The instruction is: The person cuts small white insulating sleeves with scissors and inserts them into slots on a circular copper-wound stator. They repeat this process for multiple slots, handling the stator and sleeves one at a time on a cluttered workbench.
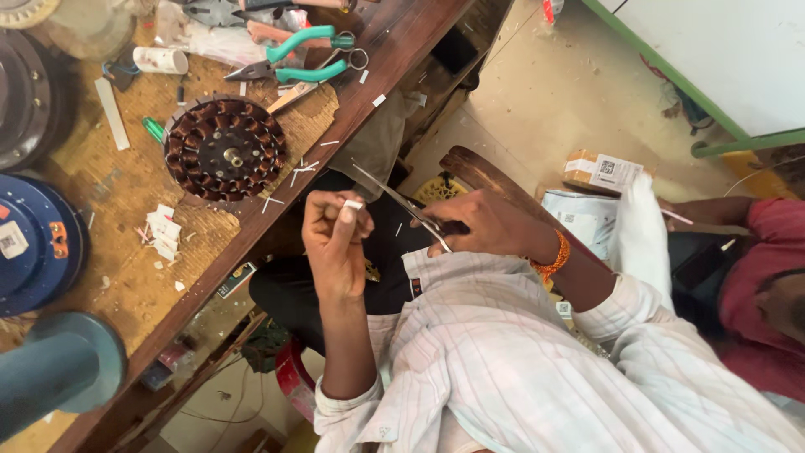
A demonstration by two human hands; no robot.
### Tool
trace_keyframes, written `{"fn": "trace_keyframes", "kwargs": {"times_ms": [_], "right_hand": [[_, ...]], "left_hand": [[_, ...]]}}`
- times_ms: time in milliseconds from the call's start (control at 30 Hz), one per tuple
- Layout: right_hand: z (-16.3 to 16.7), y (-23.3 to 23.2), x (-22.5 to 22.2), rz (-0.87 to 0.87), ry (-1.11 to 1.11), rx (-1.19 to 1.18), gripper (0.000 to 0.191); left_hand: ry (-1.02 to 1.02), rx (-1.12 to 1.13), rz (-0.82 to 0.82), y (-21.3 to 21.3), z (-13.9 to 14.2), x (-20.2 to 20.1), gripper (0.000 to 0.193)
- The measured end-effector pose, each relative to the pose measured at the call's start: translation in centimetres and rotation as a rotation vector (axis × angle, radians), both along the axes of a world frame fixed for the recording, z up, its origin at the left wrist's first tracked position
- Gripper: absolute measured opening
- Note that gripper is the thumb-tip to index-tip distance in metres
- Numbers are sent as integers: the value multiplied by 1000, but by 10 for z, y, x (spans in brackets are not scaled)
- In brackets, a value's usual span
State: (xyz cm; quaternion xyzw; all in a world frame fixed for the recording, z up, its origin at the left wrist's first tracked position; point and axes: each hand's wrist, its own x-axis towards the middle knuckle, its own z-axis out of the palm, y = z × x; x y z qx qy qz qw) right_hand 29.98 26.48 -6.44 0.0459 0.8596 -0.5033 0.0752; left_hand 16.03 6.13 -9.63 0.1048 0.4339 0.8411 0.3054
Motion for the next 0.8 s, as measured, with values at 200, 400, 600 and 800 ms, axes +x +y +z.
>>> {"fn": "trace_keyframes", "kwargs": {"times_ms": [200, 400, 600, 800], "right_hand": [[-7, -7, -16, -6, 21, -65, 48], [-20, -14, -28, 46, 183, -38, 47], [-22, -19, -32, -5, -212, -266, 55], [-30, -20, -30, 118, -370, -294, 67]], "left_hand": [[43, -79, 108, -15, -12, -11, 43], [12, -232, 58, -19, -13, -22, 15], [235, -258, 32, -14, -2, -33, 17], [336, -248, 37, -12, 10, -34, 15]]}}
